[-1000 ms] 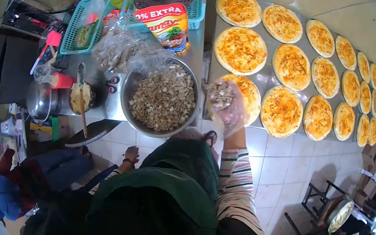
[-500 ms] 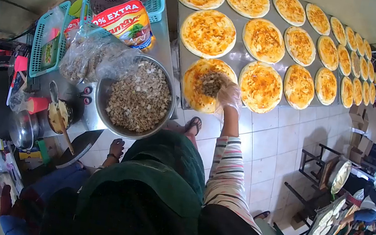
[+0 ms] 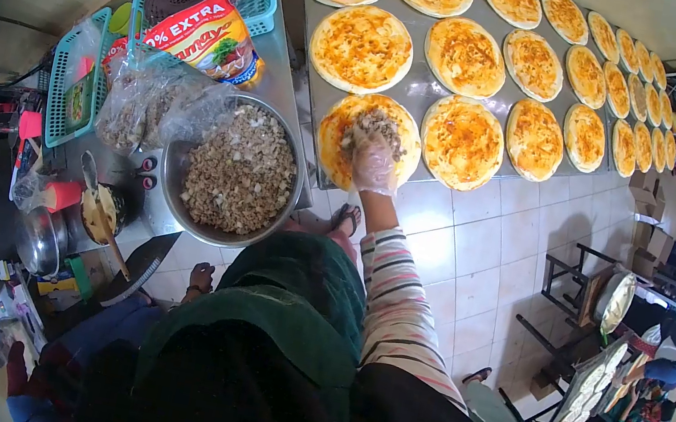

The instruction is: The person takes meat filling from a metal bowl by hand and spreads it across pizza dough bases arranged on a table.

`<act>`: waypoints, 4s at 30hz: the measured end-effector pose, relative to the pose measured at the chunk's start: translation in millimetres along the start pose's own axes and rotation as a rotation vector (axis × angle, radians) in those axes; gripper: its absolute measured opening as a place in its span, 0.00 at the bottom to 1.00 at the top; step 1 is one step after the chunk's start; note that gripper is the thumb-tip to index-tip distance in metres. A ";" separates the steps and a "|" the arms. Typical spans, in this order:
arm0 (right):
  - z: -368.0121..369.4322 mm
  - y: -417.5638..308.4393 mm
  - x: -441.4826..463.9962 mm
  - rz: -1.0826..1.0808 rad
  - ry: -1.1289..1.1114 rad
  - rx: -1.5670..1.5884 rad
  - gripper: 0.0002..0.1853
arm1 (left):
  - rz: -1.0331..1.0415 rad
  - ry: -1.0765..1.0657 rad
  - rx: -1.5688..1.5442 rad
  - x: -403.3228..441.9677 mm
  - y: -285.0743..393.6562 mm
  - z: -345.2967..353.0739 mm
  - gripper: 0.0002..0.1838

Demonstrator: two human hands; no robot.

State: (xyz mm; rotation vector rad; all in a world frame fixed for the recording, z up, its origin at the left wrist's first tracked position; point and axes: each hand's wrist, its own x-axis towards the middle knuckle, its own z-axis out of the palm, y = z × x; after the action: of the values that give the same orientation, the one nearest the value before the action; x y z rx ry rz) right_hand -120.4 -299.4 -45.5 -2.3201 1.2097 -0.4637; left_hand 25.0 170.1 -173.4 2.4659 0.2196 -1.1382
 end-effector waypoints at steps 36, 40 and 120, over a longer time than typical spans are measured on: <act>2.5 2.0 19.9 -0.124 -0.124 -0.207 0.09 | -0.041 -0.010 -0.039 -19.0 13.9 10.3 0.20; -19.4 6.1 -10.9 -0.205 -0.213 -0.099 0.07 | -0.036 -0.008 -0.051 -21.1 14.0 13.2 0.20; -5.7 12.2 81.3 0.027 -0.260 -0.213 0.10 | -0.059 -0.013 -0.151 -37.8 8.7 -0.6 0.19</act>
State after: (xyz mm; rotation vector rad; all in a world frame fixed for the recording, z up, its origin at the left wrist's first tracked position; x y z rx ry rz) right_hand -86.6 -374.4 -41.5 -2.4441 1.2092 -0.0202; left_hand 3.4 163.6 -141.9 2.3330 0.3634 -1.1178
